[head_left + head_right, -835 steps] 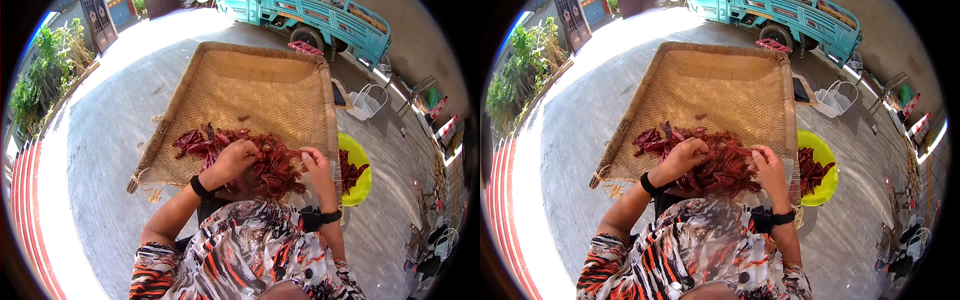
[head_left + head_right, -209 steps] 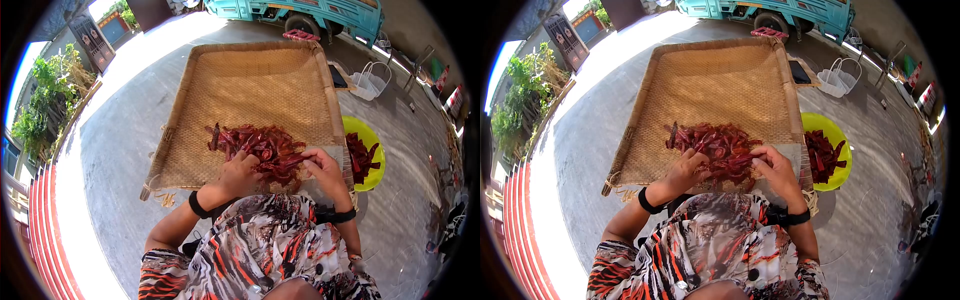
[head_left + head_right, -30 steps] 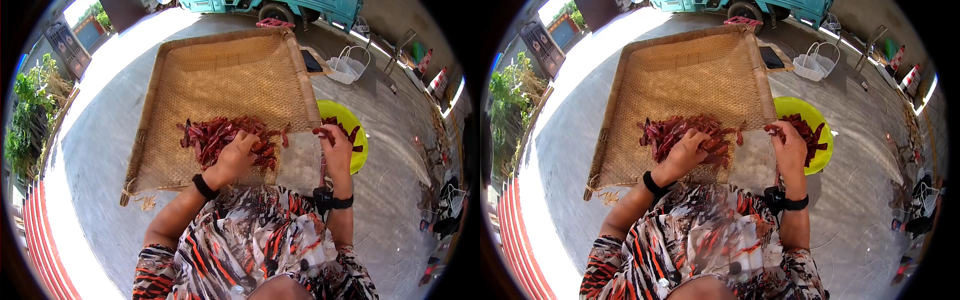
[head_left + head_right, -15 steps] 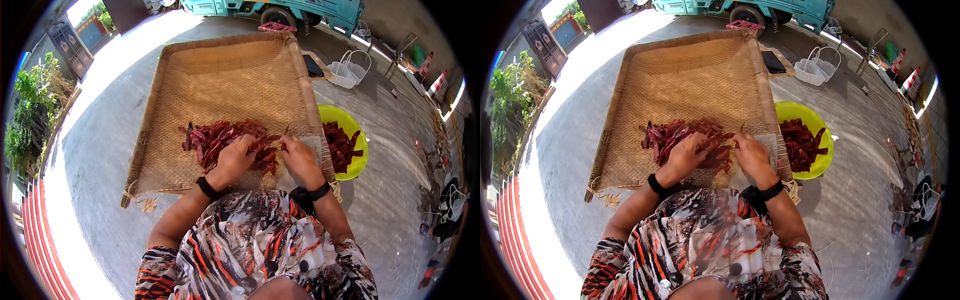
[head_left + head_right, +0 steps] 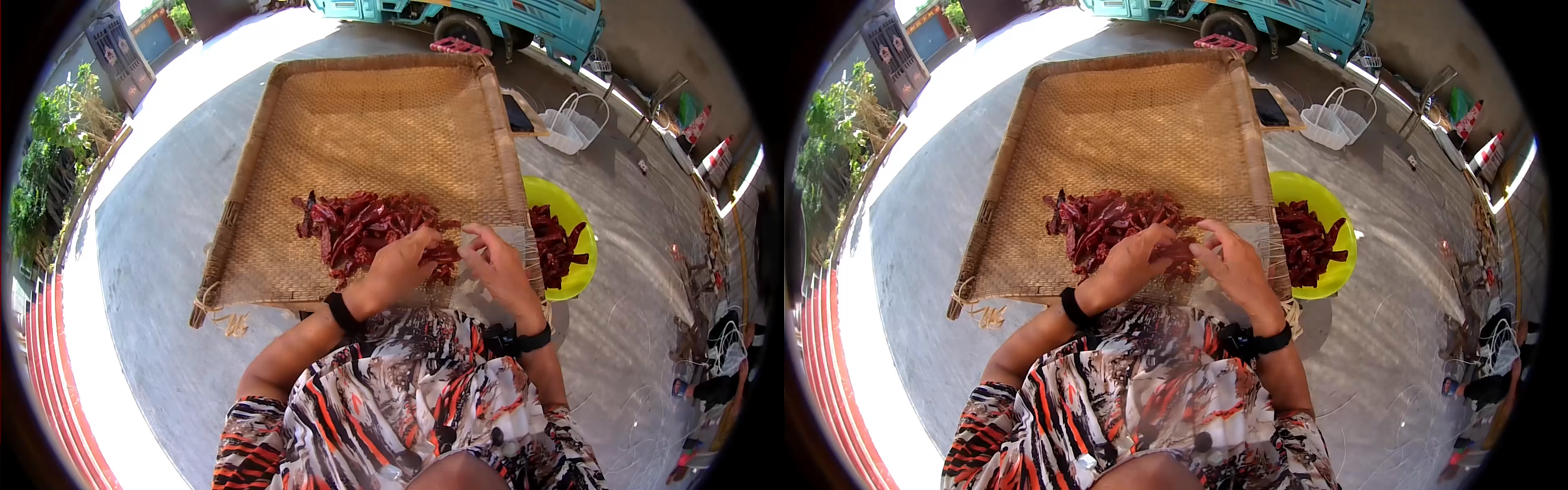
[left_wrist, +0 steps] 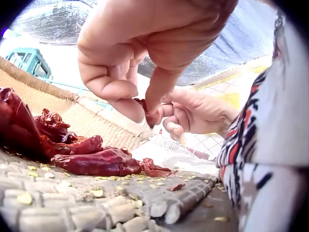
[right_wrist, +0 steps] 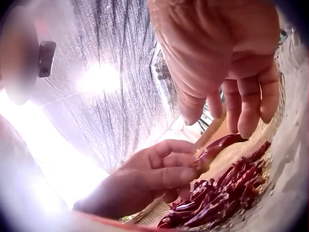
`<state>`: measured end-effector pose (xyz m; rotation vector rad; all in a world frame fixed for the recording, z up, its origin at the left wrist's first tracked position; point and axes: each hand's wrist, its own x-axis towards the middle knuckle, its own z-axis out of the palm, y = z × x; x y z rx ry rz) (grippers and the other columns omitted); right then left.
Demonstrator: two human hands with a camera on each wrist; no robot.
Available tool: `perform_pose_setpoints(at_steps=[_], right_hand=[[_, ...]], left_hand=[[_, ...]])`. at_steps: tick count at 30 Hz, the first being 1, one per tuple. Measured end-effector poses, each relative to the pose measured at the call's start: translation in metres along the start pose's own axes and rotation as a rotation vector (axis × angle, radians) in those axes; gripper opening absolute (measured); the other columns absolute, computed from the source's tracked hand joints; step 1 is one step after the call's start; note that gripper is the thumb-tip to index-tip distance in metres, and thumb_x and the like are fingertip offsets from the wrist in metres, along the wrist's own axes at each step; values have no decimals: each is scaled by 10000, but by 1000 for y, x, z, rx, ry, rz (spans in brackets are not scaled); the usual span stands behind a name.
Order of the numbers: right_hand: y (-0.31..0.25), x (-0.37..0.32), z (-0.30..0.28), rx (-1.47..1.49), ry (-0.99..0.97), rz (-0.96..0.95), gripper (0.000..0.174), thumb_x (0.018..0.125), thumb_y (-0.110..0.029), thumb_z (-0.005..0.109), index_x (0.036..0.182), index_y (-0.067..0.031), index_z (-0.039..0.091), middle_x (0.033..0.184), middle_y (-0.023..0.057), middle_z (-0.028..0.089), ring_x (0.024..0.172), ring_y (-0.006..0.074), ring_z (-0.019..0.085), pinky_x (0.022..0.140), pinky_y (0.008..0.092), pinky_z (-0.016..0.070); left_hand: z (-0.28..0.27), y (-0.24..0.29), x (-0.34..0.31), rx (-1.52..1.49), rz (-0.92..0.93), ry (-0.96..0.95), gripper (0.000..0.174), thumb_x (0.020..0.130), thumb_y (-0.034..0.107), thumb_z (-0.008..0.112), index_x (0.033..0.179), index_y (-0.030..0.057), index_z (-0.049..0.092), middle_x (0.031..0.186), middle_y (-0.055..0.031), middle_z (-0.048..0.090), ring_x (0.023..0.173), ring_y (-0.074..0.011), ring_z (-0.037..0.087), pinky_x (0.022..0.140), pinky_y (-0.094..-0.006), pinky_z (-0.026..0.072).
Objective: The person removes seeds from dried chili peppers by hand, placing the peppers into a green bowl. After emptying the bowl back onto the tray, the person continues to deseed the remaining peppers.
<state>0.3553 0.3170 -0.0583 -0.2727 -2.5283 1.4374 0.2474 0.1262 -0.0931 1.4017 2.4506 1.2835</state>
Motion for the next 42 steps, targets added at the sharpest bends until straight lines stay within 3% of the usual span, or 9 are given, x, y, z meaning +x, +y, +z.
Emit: perform_pose_setpoints(at_steps=[2, 5, 8, 12, 15, 21, 26, 32, 42], right_hand=[[11, 3, 14, -2, -177, -83, 328, 897, -213, 659, 1179, -51, 614, 900, 94, 666, 750, 226, 629, 712, 343, 499], [17, 6, 13, 18, -25, -76, 262, 894, -176, 661, 1108, -25, 645, 952, 110, 671, 801, 217, 641, 719, 339, 505], [-5, 1, 8, 57, 38, -49, 188, 883, -137, 671, 1027, -17, 663, 971, 119, 669, 831, 220, 647, 726, 333, 507], [9, 0, 11, -2, -96, -162, 205, 860, -130, 698, 1028, -18, 662, 943, 109, 654, 819, 220, 639, 731, 326, 499], [4, 1, -7, -64, 30, -59, 213, 853, -138, 702, 1026, -21, 660, 930, 107, 648, 826, 229, 642, 742, 333, 494], [25, 8, -51, -418, 648, 32, 302, 864, -143, 663, 1153, -73, 614, 1096, 105, 589, 833, 254, 640, 764, 365, 505], [26, 12, -5, -230, -36, -122, 375, 856, -125, 659, 1220, -95, 571, 1216, 113, 552, 968, 275, 628, 852, 389, 510], [40, 26, 34, -354, -165, -366, 363, 846, -94, 651, 1199, -96, 564, 1252, 128, 546, 1113, 349, 579, 900, 431, 494], [38, 28, 31, -278, -196, -245, 251, 808, -78, 631, 1054, -60, 583, 1040, 132, 627, 977, 335, 612, 812, 403, 495]], left_hand=[[0, 2, -2, 1, -5, -36, 329, 828, 77, 714, 1121, 39, 568, 1016, -134, 675, 934, -321, 674, 794, -374, 540], [-11, 8, -2, 68, -31, -55, 251, 849, 77, 697, 1075, 35, 595, 1033, -133, 679, 943, -316, 678, 791, -374, 540], [-11, 7, -1, -165, -93, -17, 221, 842, 77, 696, 1044, 37, 616, 990, -123, 680, 917, -323, 677, 779, -383, 539], [-8, 7, 0, -63, -16, 17, 328, 806, 75, 712, 1114, 63, 598, 1015, -119, 637, 878, -347, 654, 746, -411, 539], [-11, 4, -5, 129, -24, 32, 406, 782, 96, 734, 1155, 79, 575, 1033, -122, 587, 872, -362, 636, 729, -438, 536], [-12, -11, -17, 314, -14, -100, 460, 747, 131, 762, 1158, 103, 556, 999, -135, 543, 870, -359, 636, 719, -455, 530], [-1, -22, -19, 405, -51, -175, 370, 751, 77, 723, 1082, 110, 562, 985, -146, 538, 859, -353, 643, 709, -454, 525], [-5, -19, -24, 302, 54, -113, 287, 752, 41, 689, 1006, 100, 568, 964, -155, 531, 850, -367, 635, 709, -464, 512], [-9, -16, -22, 298, 2, -145, 280, 760, 46, 666, 1011, 97, 553, 940, -142, 558, 838, -375, 632, 707, -479, 511]])
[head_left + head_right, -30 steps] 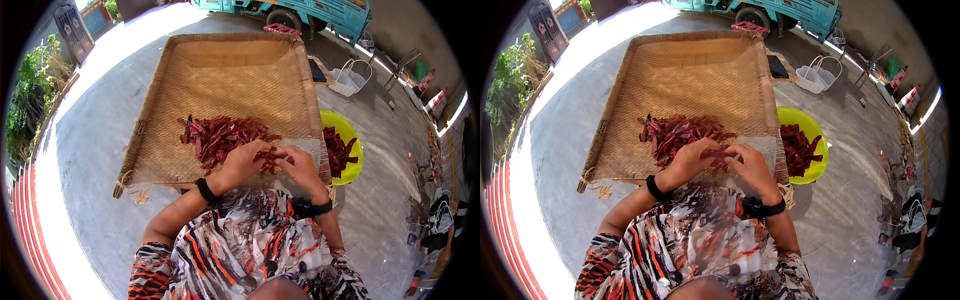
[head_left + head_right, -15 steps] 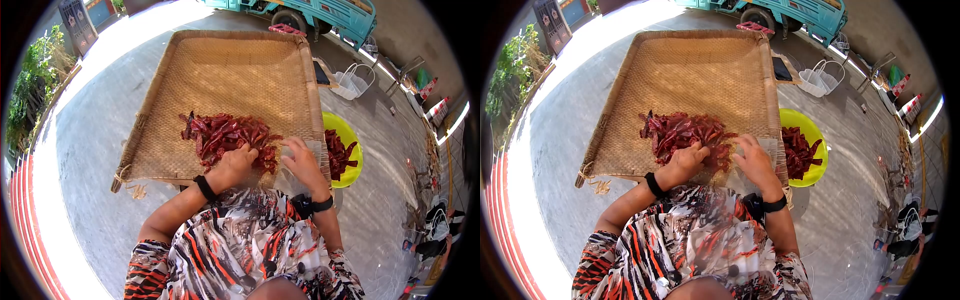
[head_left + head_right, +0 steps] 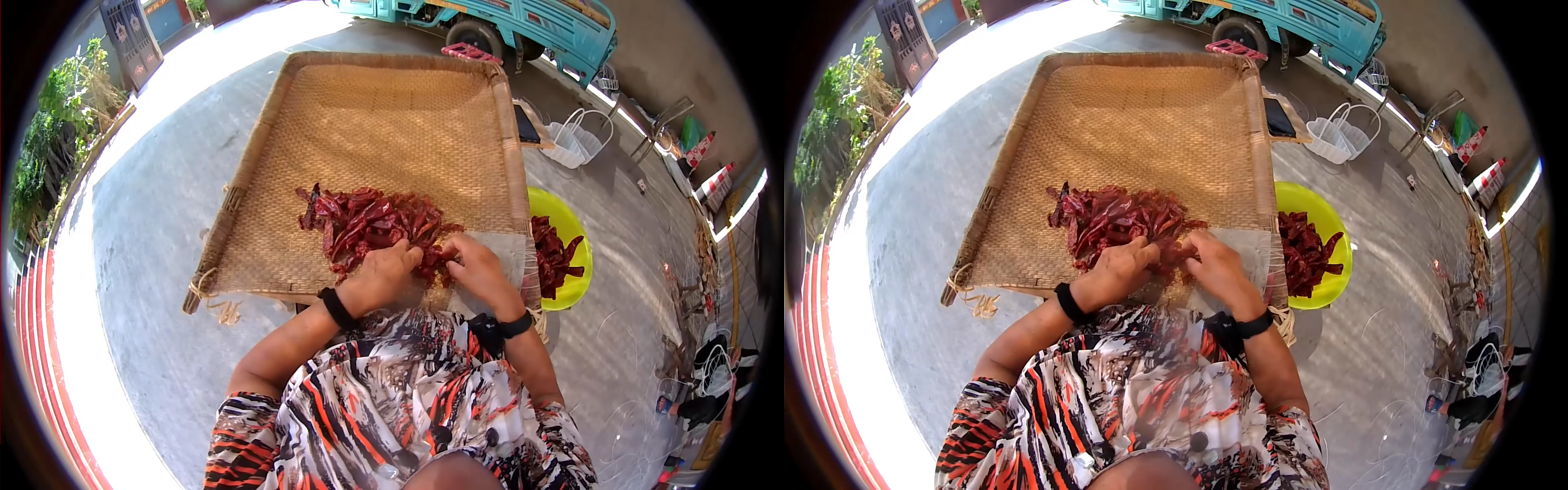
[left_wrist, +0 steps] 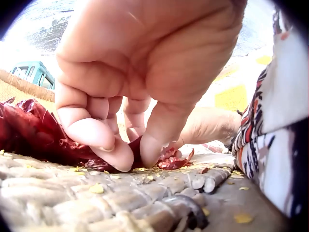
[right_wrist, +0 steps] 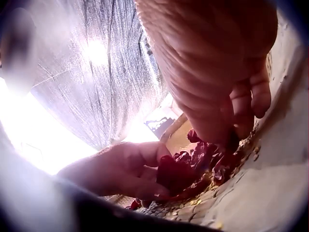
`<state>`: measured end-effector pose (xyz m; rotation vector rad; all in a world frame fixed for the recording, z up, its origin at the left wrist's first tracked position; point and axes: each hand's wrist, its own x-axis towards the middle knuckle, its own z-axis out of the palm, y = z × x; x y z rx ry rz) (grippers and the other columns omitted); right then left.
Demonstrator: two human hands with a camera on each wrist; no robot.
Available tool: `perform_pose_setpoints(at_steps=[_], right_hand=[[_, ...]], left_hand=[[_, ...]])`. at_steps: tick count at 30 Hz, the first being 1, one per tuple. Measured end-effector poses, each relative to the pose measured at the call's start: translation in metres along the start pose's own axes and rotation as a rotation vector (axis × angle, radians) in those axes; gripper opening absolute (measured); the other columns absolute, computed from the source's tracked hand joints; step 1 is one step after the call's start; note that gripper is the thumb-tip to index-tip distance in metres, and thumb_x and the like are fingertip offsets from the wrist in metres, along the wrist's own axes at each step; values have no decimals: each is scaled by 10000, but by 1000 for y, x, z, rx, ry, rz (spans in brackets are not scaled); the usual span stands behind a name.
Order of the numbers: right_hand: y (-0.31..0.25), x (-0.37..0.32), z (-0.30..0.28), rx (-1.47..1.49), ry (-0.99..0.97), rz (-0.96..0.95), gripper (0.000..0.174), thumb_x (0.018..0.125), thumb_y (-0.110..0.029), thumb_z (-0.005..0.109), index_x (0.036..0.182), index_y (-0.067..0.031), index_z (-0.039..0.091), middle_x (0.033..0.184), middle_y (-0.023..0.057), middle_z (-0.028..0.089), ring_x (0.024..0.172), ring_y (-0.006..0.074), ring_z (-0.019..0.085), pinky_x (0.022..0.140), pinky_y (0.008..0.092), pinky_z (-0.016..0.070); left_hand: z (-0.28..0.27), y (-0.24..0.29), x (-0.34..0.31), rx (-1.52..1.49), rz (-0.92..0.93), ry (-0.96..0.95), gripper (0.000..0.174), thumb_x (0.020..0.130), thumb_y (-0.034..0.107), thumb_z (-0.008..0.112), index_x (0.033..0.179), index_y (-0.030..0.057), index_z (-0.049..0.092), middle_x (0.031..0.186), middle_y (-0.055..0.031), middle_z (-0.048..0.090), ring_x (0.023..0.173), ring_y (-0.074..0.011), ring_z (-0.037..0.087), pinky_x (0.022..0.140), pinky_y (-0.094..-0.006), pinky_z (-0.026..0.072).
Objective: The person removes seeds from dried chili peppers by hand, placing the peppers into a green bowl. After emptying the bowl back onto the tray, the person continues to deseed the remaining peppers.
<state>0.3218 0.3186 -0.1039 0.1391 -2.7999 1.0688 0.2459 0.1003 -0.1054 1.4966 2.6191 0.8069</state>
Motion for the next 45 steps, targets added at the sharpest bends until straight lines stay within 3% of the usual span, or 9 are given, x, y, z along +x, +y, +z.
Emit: perform_pose_setpoints(at_steps=[11, 14, 17, 20, 23, 29, 38, 43, 45], right_hand=[[-15, -22, -45, 65, 166, 125, 193, 806, -56, 649, 996, -33, 627, 917, 93, 637, 737, 197, 611, 676, 317, 489], [-18, -22, -42, -143, 289, 68, 186, 821, -67, 650, 1004, -35, 632, 940, 105, 647, 739, 197, 621, 677, 321, 491], [-20, -22, -44, -156, 284, 120, 201, 815, -87, 622, 1014, -65, 630, 994, 129, 648, 898, 329, 634, 765, 394, 502], [-14, -25, -55, -130, 362, 216, 174, 832, -41, 626, 1006, -42, 633, 915, 100, 633, 771, 194, 640, 697, 320, 500], [-3, -31, -79, -118, 495, 264, 203, 816, -26, 613, 1014, -53, 643, 968, 130, 614, 858, 301, 629, 764, 384, 503], [29, -50, -98, -101, 765, 341, 151, 855, -27, 612, 1002, -46, 643, 984, 123, 596, 830, 274, 627, 760, 346, 501], [71, -48, -108, -579, 797, 386, 215, 847, -74, 643, 1062, -62, 643, 1080, 113, 633, 1061, 319, 584, 932, 407, 455], [67, -45, -90, -620, 957, 318, 273, 852, -91, 650, 1123, -67, 637, 1114, 128, 638, 1048, 305, 605, 946, 394, 461], [32, -39, -82, -54, 684, 400, 365, 858, -114, 674, 1210, -59, 595, 1122, 116, 646, 960, 240, 646, 874, 346, 499]], left_hand=[[-8, 5, 11, -126, -170, 36, 270, 810, 104, 630, 1050, 49, 521, 989, -228, 654, 927, -429, 630, 748, -528, 496], [-3, 2, 11, -116, -100, 127, 258, 825, 119, 648, 1020, 62, 489, 904, -187, 641, 860, -424, 630, 679, -506, 494], [-5, 4, 10, -130, -136, 82, 256, 838, 132, 651, 1022, 61, 487, 878, -204, 640, 849, -427, 628, 668, -511, 487], [-7, 4, 9, -140, -114, 116, 260, 847, 144, 656, 1024, 57, 486, 842, -217, 636, 834, -433, 624, 665, -514, 484], [-1, -3, 10, -128, -78, 187, 270, 853, 150, 660, 1031, 49, 484, 829, -225, 634, 821, -442, 621, 661, -516, 476], [-2, -4, 13, -324, -171, 93, 251, 859, 120, 664, 1015, 25, 493, 889, -252, 627, 880, -452, 611, 688, -477, 484], [1, -6, 17, -820, -223, 51, 288, 920, 36, 631, 1196, 6, 552, 1023, -38, 664, 919, -117, 603, 798, -303, 514], [-8, -1, 19, -1073, -307, -20, 243, 948, 45, 616, 1182, 18, 556, 1035, -12, 646, 899, -95, 600, 747, -267, 514], [-10, 1, 20, -1106, -322, -27, 231, 954, 54, 618, 1175, 25, 557, 1025, -8, 642, 890, -85, 601, 729, -256, 514]])
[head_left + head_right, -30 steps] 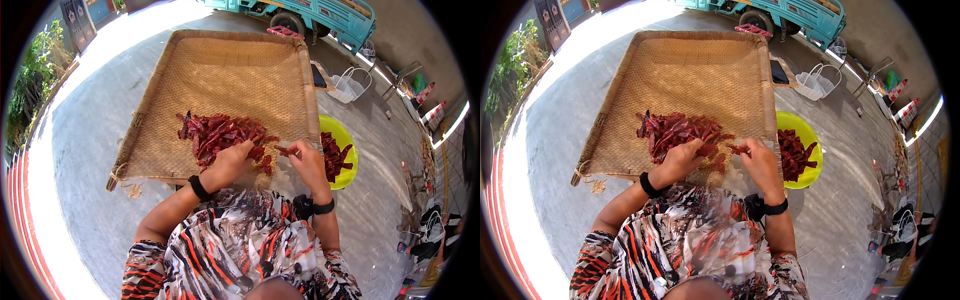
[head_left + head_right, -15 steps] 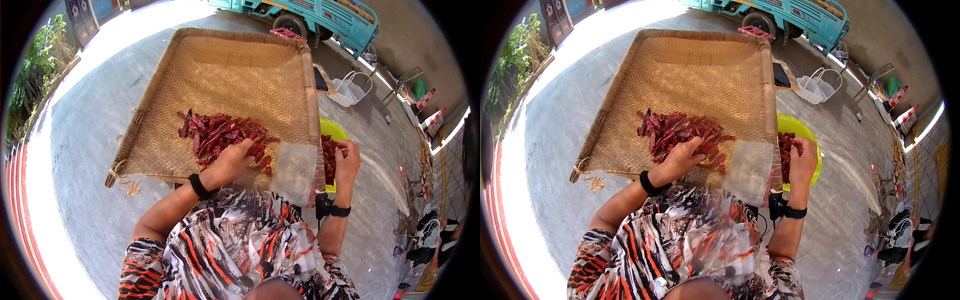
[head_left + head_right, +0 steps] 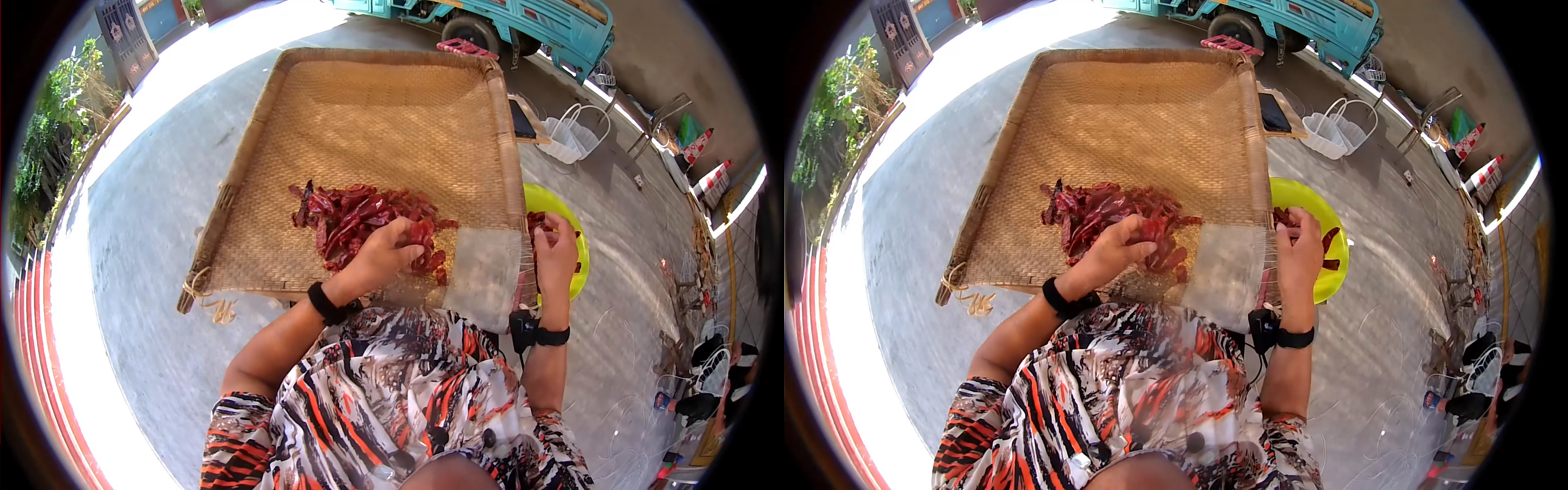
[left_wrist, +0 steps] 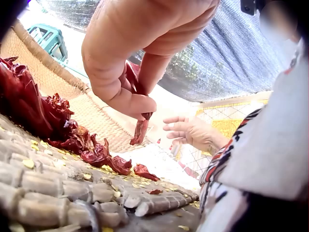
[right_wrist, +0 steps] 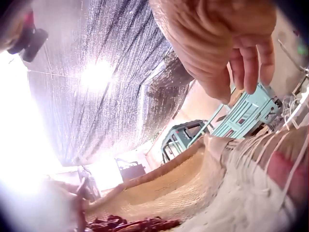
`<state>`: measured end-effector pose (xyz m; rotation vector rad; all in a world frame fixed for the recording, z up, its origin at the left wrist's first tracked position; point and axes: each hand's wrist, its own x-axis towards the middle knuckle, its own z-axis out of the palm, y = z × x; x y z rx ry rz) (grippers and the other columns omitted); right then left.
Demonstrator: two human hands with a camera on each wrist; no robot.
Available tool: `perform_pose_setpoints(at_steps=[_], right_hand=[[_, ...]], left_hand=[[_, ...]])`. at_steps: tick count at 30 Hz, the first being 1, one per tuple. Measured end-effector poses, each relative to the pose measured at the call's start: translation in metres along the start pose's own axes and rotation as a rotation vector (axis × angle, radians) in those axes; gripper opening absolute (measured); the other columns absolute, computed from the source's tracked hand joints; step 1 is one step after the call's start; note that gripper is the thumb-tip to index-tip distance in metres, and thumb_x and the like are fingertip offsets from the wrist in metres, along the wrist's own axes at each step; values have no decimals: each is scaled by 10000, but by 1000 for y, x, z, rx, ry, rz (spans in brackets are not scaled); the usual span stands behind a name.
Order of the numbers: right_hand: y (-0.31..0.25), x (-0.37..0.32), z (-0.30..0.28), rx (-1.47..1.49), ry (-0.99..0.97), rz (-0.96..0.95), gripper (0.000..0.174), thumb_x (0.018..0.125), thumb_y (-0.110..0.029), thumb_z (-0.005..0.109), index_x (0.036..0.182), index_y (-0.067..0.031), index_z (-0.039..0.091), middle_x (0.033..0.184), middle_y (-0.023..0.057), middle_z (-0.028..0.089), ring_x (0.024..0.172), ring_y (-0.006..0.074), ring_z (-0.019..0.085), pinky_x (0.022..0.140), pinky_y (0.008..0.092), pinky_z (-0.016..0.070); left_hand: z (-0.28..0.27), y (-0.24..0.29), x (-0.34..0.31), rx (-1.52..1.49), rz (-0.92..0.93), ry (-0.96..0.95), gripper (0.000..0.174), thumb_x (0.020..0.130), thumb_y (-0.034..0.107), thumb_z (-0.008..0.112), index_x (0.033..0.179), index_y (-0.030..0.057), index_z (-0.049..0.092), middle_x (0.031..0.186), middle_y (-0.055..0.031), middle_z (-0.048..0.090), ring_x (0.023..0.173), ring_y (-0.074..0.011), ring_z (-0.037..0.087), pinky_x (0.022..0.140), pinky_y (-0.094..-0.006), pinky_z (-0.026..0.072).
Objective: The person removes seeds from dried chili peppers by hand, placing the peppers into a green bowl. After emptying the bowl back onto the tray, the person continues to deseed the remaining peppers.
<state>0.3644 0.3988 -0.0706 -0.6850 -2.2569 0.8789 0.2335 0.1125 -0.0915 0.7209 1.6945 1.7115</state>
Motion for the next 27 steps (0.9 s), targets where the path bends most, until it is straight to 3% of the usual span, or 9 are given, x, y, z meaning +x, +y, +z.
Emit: perform_pose_setpoints(at_steps=[2, 4, 7, 13, 16, 19, 23, 26, 27], right_hand=[[-24, -18, 15, 330, -417, 8, 369, 881, -111, 681, 1229, -42, 581, 1057, 53, 649, 888, 120, 606, 775, 281, 505], [-63, -34, 23, 376, -700, 5, 363, 882, -104, 686, 1223, -32, 582, 1046, 46, 640, 870, 86, 576, 760, 262, 494], [-75, -46, 47, 685, -806, 63, 340, 886, -108, 685, 1201, -21, 593, 1014, 46, 647, 837, 85, 580, 742, 259, 492], [-52, -38, 43, 490, -724, 26, 331, 875, -55, 656, 1197, -10, 596, 956, 36, 656, 783, 89, 593, 727, 267, 496], [-36, -26, 18, 258, -437, 33, 338, 861, -43, 648, 1193, -10, 597, 941, 37, 649, 756, 87, 580, 724, 262, 491], [-12, -12, 5, 0, 70, -60, 358, 875, -142, 678, 1204, -30, 594, 927, 80, 642, 764, 137, 595, 724, 300, 495], [-28, -24, 11, 375, -312, 1, 363, 905, -235, 680, 1192, -30, 591, 915, 99, 643, 738, 129, 589, 679, 289, 481], [-57, -45, 30, 367, -646, -81, 327, 913, -216, 660, 1182, -41, 600, 876, 88, 652, 726, 107, 589, 655, 274, 471], [-58, -46, 32, 378, -628, -53, 313, 916, -209, 655, 1176, -43, 605, 858, 84, 652, 720, 111, 593, 654, 275, 471]], left_hand=[[3, 6, 0, -14, 2, -1, 220, 958, 69, 624, 1165, 32, 559, 1013, -8, 640, 879, -80, 603, 714, -251, 517], [8, 9, 1, -73, -13, -9, 212, 959, 78, 628, 1156, 38, 560, 1000, -6, 635, 856, -79, 600, 709, -251, 520], [9, 10, 0, -99, 13, -38, 203, 961, 88, 631, 1146, 42, 562, 995, -9, 632, 848, -83, 602, 704, -254, 525], [7, 9, -1, -28, 14, 15, 231, 950, 86, 642, 1163, 28, 573, 988, -2, 631, 842, -71, 582, 701, -252, 515], [6, 4, 2, 130, 108, 63, 275, 927, 82, 668, 1179, 24, 573, 965, 9, 628, 813, -65, 564, 700, -251, 501], [6, -4, 2, 188, 110, 45, 329, 900, 70, 695, 1199, 25, 568, 969, 2, 637, 816, -70, 568, 709, -252, 494], [13, 0, 5, 325, 122, -3, 368, 874, 50, 713, 1209, 24, 564, 989, -34, 663, 833, -85, 594, 716, -260, 499], [18, -2, 12, 348, 191, -76, 370, 868, 47, 717, 1203, 28, 562, 980, -65, 676, 831, -100, 610, 711, -277, 503], [20, 1, 12, 367, 224, -69, 357, 868, 59, 719, 1189, 30, 566, 957, -68, 672, 822, -117, 616, 710, -287, 507]])
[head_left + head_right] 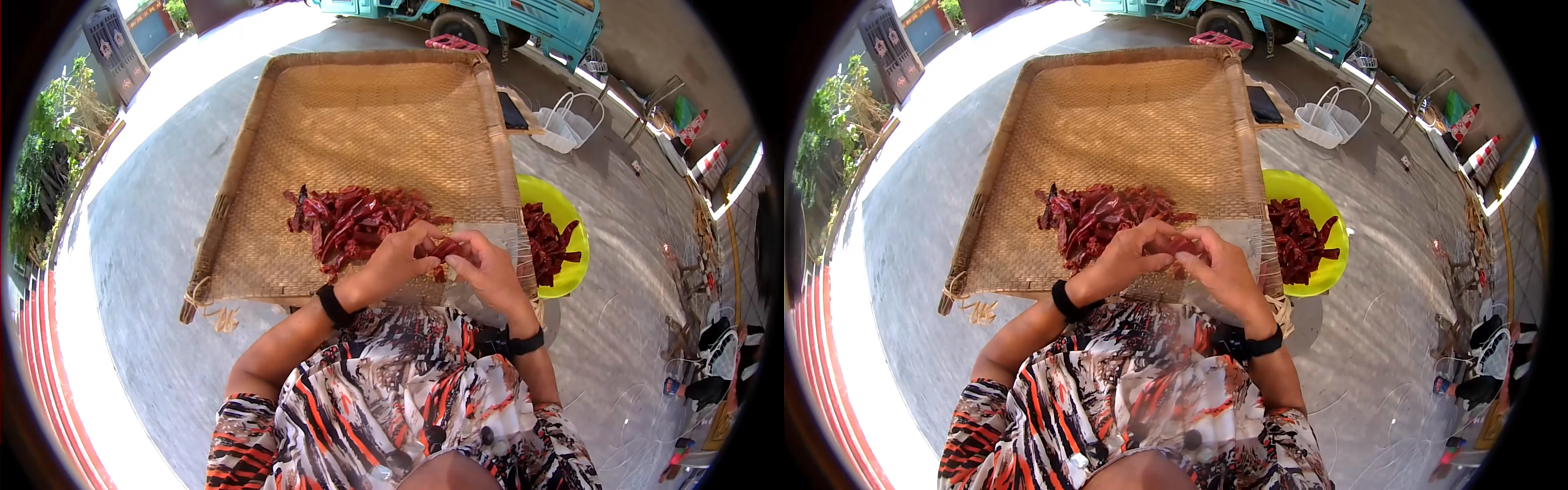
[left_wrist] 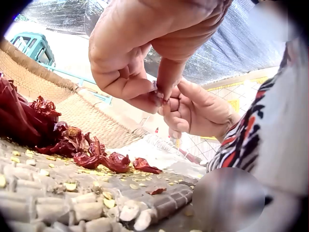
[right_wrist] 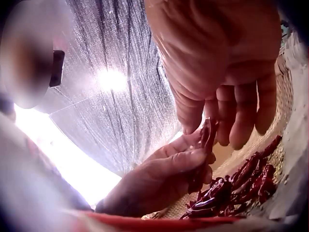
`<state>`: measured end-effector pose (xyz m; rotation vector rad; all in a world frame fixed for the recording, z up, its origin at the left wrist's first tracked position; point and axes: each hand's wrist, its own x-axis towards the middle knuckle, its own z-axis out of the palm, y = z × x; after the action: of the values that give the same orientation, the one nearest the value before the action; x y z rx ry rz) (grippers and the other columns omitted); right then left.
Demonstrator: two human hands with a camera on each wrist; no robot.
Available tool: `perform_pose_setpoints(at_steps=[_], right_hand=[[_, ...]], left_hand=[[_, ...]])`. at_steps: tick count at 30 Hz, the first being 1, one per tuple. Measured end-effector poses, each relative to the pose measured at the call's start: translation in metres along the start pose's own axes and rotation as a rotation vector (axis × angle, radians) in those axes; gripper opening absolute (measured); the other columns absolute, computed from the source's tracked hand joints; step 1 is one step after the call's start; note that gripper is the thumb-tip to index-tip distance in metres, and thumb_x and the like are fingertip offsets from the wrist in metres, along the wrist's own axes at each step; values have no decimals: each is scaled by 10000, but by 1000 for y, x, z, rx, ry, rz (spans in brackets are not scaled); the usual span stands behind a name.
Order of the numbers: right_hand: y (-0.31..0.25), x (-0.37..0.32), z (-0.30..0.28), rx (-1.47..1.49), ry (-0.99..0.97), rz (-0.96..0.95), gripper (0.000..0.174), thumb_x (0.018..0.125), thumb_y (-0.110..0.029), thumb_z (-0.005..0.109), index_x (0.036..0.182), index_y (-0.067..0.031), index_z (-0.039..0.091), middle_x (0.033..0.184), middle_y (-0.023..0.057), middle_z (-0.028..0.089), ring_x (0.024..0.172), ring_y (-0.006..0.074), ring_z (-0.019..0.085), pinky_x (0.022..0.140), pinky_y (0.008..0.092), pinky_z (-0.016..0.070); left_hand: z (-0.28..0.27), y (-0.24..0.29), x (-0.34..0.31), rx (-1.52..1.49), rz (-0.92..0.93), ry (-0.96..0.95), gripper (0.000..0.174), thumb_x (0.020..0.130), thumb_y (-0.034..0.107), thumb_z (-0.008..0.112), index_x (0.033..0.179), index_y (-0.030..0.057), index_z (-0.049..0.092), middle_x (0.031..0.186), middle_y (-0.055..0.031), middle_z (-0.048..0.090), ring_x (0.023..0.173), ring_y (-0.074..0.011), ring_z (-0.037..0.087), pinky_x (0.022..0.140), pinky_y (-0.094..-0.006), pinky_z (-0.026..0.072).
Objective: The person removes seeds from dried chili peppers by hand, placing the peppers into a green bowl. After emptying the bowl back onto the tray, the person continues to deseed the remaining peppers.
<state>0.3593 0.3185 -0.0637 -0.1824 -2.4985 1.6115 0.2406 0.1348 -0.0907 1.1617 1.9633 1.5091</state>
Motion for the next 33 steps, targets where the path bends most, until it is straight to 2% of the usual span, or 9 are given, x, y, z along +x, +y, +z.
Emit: perform_pose_setpoints(at_steps=[5, 10, 13, 16, 18, 21, 26, 30, 33], right_hand=[[2, 1, -21, -61, 263, 1, 241, 922, -168, 641, 1129, -45, 627, 773, 67, 652, 716, 147, 628, 659, 301, 485], [20, -4, -67, -329, 836, 2, 299, 918, -159, 632, 1202, -72, 596, 900, 91, 684, 749, 197, 654, 706, 334, 512], [30, -3, -60, -390, 661, -14, 336, 912, -180, 635, 1230, -90, 579, 934, 92, 680, 764, 207, 655, 718, 351, 512], [10, -7, -17, -450, 136, 97, 261, 884, -263, 647, 1066, -75, 638, 913, 107, 676, 791, 272, 666, 709, 383, 509], [16, -3, 8, -565, -43, -3, 232, 872, -284, 647, 978, -78, 642, 907, 108, 668, 824, 302, 658, 714, 416, 499], [20, 3, 18, -615, -51, -147, 200, 868, -272, 641, 945, -87, 633, 896, 97, 653, 846, 306, 648, 726, 438, 485], [25, 6, 20, -611, -92, -117, 167, 871, -248, 619, 921, -89, 633, 899, 109, 629, 853, 317, 637, 739, 443, 482], [19, 8, 18, -453, -7, -10, 149, 868, -224, 605, 881, -76, 611, 945, 112, 618, 848, 328, 634, 734, 450, 490], [22, 15, 17, -503, -6, -138, 131, 855, -195, 609, 875, -68, 584, 984, 108, 610, 840, 338, 630, 725, 445, 499]], left_hand=[[-4, -2, -7, 460, 72, 64, 328, 855, 138, 729, 1139, 57, 587, 914, -86, 641, 825, -243, 651, 728, -354, 530], [-4, -24, -19, 722, 45, -33, 233, 812, 176, 719, 1003, 86, 619, 989, -101, 616, 871, -325, 647, 753, -413, 539], [-1, -27, -18, 765, 12, -51, 161, 802, 162, 705, 926, 93, 628, 977, -102, 616, 858, -329, 651, 749, -438, 539], [0, -23, -16, 756, -5, 5, 110, 807, 147, 688, 886, 91, 634, 932, -104, 618, 841, -330, 654, 735, -452, 538], [-3, -15, -15, 734, -18, 44, 92, 814, 145, 680, 873, 89, 638, 905, -104, 619, 832, -330, 654, 723, -450, 536], [-12, 0, -16, 674, -30, 78, 82, 830, 153, 674, 865, 88, 640, 882, -100, 618, 823, -326, 652, 705, -434, 531], [-21, -3, -16, 576, 73, 161, 91, 863, 159, 668, 895, 83, 629, 867, -101, 635, 813, -319, 658, 689, -422, 518], [-18, -20, -16, 510, -21, 152, 144, 892, 137, 655, 990, 65, 578, 855, -134, 664, 798, -332, 665, 675, -423, 515], [-16, -26, -16, 430, -55, 161, 190, 910, 109, 644, 1055, 50, 535, 854, -147, 673, 781, -314, 679, 665, -403, 518]])
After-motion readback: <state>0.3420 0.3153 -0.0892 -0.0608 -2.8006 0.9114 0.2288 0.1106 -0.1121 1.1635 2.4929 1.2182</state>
